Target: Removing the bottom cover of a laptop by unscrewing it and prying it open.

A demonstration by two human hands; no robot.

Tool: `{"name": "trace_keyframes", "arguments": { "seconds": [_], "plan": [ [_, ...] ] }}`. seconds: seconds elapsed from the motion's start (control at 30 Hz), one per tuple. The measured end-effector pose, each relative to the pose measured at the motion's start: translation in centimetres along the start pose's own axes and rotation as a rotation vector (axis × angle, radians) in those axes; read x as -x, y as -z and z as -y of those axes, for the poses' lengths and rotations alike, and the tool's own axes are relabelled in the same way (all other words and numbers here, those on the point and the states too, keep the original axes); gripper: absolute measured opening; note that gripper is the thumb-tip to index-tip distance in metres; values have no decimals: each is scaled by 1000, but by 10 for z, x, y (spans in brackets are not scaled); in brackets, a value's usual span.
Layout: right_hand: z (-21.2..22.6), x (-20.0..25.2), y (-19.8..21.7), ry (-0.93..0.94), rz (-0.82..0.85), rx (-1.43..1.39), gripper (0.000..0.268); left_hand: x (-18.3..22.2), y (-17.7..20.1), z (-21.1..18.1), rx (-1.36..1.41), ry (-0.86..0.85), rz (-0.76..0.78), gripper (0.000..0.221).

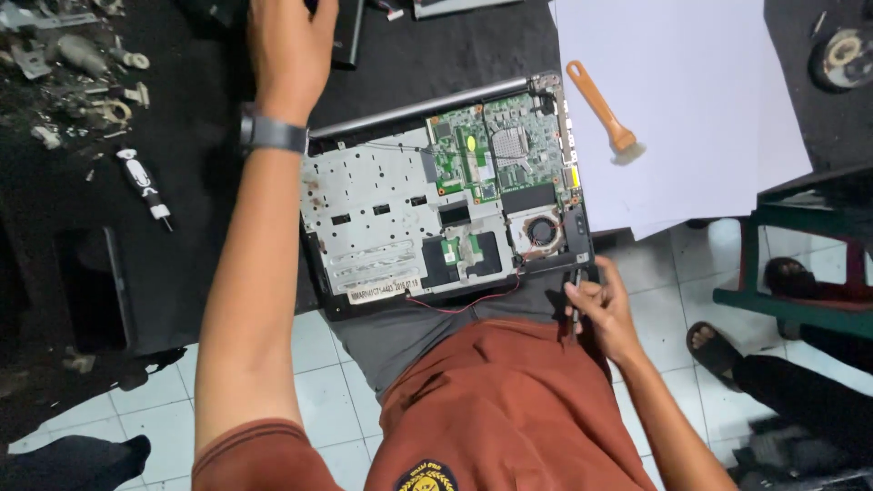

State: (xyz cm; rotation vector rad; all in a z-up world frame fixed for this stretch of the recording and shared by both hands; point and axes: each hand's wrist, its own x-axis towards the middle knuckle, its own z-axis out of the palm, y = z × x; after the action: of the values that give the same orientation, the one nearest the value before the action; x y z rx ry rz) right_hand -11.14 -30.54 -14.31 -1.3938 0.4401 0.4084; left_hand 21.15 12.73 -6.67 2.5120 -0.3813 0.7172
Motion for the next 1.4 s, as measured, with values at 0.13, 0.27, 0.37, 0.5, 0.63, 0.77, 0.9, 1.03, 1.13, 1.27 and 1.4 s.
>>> {"name": "trace_keyframes", "arguments": {
  "seconds": [0.13, 0.27, 0.37, 0.5, 0.63, 0.77, 0.9, 1.03, 1.13, 1.27, 1.4],
  "plan": [
    [45, 21, 25, -4, 161, 47, 68, 17, 58, -75, 239, 66, 22, 24],
    [110, 53, 19, 98, 394, -117, 81, 53, 120, -174, 739, 288, 209, 5],
    [147, 70, -1, 212, 420, -319, 73, 96, 126, -228, 1321, 561, 257, 17],
    [173, 77, -55, 534, 152, -94, 64, 132, 110, -286, 1743, 809, 285, 22],
    [191, 84, -58, 855, 52, 331, 34, 164, 91, -313, 2299, 972, 291, 18],
    [207, 87, -36, 553, 582, 219, 36, 169, 97, -314, 2276, 1032, 307, 23],
    [218, 94, -46, 604, 553, 434, 43, 169, 101, -313, 2266, 995, 307, 23],
    [211, 103, -57, 691, 330, 534, 39, 168, 97, -316, 2278, 1005, 289, 21],
    [206, 103, -50, 544, 412, 306, 44, 168, 97, -316, 2266, 1004, 276, 20],
    [210, 98, -41, 436, 485, 244, 42, 167, 94, -315, 2239, 998, 255, 19],
    [214, 85, -90, 945, 142, 657, 39, 161, 96, -312, 2191, 995, 277, 24]
  ]
}}
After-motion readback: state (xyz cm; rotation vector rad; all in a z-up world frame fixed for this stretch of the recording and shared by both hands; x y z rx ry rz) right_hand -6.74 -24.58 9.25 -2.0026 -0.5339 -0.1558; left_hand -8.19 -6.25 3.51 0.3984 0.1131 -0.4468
